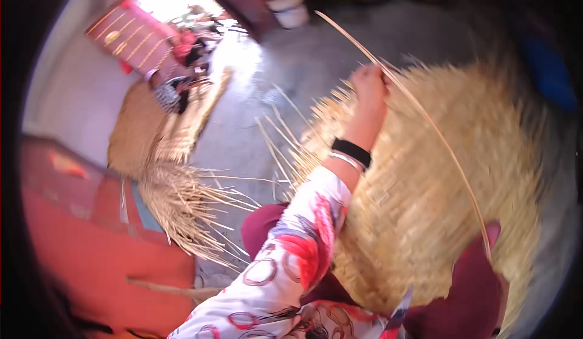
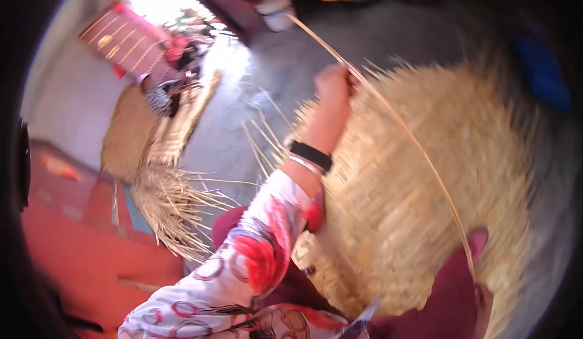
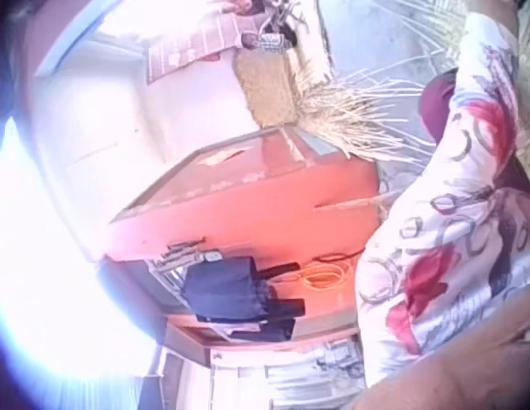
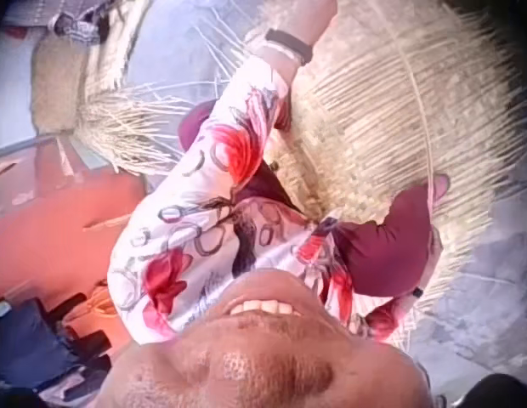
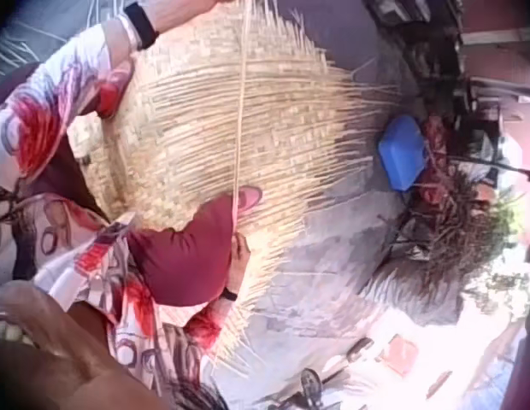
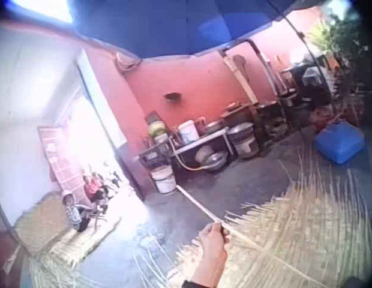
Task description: Weaving thin strips of bamboo or reed together by hand to create a large circular mat.
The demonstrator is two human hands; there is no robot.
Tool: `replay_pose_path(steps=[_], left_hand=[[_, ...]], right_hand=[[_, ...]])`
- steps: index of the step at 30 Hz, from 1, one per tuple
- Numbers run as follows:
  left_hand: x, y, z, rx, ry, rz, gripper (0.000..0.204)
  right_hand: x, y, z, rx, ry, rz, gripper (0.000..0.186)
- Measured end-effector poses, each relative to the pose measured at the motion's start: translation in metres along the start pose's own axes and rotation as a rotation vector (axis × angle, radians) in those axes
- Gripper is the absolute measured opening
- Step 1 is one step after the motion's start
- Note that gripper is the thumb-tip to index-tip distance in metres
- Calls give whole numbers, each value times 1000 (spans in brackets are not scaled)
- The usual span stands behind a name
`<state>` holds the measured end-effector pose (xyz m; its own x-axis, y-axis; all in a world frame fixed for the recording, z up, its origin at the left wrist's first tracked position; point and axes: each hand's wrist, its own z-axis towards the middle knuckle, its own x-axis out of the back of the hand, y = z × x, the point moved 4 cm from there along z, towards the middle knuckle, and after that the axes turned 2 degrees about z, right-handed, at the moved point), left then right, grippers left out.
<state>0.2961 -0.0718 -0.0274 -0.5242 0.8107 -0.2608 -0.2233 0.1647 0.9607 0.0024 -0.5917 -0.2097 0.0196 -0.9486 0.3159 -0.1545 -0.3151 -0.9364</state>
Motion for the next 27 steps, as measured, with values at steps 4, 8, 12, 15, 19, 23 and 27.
replay_pose_path(steps=[4, 8, 12, 15, 19, 23, 27], left_hand=[[50, 63, 7, 41, -6, -24, 20], [54, 120, -15, 36, -179, -144, 30], [62, 157, -37, 75, -325, -123, 26], [75, 165, -48, 131, -361, -50, 26], [82, 155, -54, 203, -399, -60, 22], [91, 105, -62, 211, -387, -38, 22], [70, 59, -88, 258, -427, 34, 18]], right_hand=[[-5, -76, 35, 96, -84, -576, 29], [11, -202, 64, 554, 215, -758, 25], [-36, -344, 62, 924, 252, -776, 9], [-87, -406, 57, 1139, 250, -808, 4], [-141, -417, 68, 1142, 65, -700, 12], [-197, -398, 85, 810, -270, -490, 16], [-238, -368, 129, 484, -550, -52, 26]])
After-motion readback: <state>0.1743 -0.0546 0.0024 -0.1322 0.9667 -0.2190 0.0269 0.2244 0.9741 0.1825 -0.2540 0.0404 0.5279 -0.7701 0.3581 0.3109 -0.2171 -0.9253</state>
